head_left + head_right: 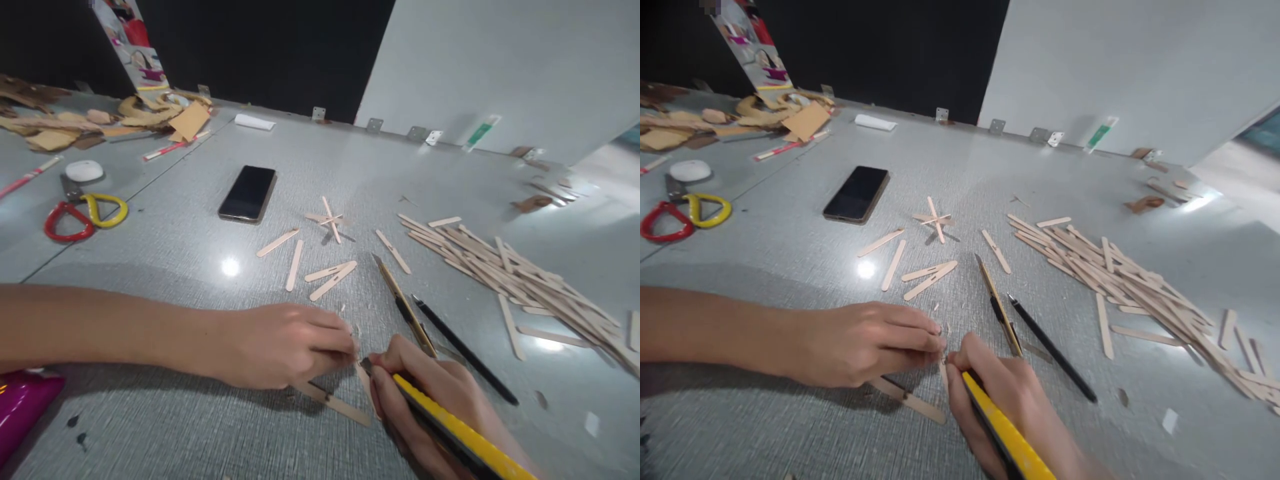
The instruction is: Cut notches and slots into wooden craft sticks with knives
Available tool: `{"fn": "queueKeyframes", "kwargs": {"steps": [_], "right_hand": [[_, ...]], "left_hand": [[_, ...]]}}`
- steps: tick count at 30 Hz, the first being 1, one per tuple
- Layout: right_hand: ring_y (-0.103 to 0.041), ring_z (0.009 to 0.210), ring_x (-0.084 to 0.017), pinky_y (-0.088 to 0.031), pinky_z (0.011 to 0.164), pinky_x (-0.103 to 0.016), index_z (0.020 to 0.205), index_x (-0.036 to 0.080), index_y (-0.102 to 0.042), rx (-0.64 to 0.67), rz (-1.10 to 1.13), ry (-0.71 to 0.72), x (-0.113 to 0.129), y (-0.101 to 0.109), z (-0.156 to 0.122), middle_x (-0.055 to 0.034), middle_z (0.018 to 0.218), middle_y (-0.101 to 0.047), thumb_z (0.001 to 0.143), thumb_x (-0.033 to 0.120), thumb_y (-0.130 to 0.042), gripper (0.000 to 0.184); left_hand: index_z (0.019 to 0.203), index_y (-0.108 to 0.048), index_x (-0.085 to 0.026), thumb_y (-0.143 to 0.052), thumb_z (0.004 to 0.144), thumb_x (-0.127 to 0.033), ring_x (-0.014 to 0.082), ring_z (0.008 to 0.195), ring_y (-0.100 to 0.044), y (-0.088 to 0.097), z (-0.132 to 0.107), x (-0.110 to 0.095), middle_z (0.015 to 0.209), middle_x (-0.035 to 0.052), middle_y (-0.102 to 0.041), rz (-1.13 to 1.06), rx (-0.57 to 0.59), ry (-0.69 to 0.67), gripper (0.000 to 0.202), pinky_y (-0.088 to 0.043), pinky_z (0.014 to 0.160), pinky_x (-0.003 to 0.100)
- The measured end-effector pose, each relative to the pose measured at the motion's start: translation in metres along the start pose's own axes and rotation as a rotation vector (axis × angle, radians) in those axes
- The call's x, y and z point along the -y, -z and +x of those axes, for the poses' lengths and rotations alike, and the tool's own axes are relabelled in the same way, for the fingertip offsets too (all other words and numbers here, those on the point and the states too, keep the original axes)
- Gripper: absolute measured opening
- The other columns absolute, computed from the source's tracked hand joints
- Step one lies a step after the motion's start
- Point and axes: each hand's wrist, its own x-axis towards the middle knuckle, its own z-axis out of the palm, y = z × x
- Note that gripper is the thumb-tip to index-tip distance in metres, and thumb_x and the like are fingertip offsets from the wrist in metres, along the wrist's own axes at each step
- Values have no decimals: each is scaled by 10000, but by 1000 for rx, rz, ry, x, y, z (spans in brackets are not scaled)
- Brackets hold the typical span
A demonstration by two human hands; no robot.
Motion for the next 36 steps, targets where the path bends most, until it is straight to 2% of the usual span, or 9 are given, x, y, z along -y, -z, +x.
{"fn": "queueKeyframes", "kwargs": {"steps": [4, 11, 17, 20, 25, 27, 32, 36], "right_hand": [[-389, 407, -85, -318, 414, -244, 806, 289, -338, -11, 1, -40, 1, -4, 0, 119, 574, -376, 1068, 220, -469, 301], [-436, 414, -87, -342, 419, -237, 816, 286, -377, -37, 23, -55, 3, -4, 3, 114, 572, -420, 1076, 231, -471, 283], [-442, 455, -97, -338, 451, -260, 790, 279, -372, -44, -34, -66, 6, -3, 5, 101, 590, -424, 1095, 255, -467, 321], [-449, 464, -97, -346, 477, -267, 800, 275, -377, -2, -41, -44, 2, -2, 5, 101, 594, -433, 1104, 279, -458, 315], [-396, 435, -96, -309, 452, -276, 773, 280, -338, -7, -40, -36, 2, 1, 6, 105, 578, -376, 1090, 264, -452, 337], [-405, 417, -95, -310, 436, -269, 770, 281, -347, 3, 4, -57, 5, 2, 6, 107, 553, -391, 1089, 268, -451, 336], [-524, 372, -85, -419, 423, -206, 778, 268, -442, 87, 231, -187, 9, 2, 4, 100, 491, -505, 1115, 344, -420, 347], [-571, 380, -89, -451, 413, -190, 759, 256, -481, 4, 389, -281, 12, 6, 1, 73, 523, -580, 1096, 436, -471, 383]], "left_hand": [[1169, -734, -20, -465, 1071, -120, 248, 1154, -637, -1, 0, 2, 1208, 140, -728, -51, -1, -15, 304, -524, 1121, 352], [1135, -740, -65, -475, 1054, -93, 226, 1088, -628, 1, 2, 4, 1179, 132, -720, -131, 33, 17, 279, -569, 1015, 331], [1043, -754, -57, -428, 1105, -143, 227, 1088, -656, -2, 2, -1, 1122, 119, -732, -13, 7, 46, 343, -554, 1047, 340], [992, -754, -68, -435, 1099, -129, 222, 1087, -666, 0, 3, -5, 1112, 114, -729, 31, 29, 53, 342, -554, 1041, 326], [961, -747, -97, -449, 1096, -146, 226, 1076, -670, 6, 4, -7, 1134, 116, -723, 91, 74, 48, 331, -565, 1006, 323], [951, -747, -100, -475, 1087, -144, 229, 1080, -665, 7, 4, -7, 1136, 120, -719, 99, 90, 48, 308, -567, 995, 328], [1007, -749, -86, -482, 1083, -150, 233, 1078, -643, 6, 4, -7, 1168, 129, -711, 79, 103, 41, 285, -561, 980, 335], [1055, -745, -78, -477, 1065, -127, 243, 1044, -615, 5, 4, -8, 1139, 133, -710, 73, 94, 43, 272, -526, 1002, 371]]}}
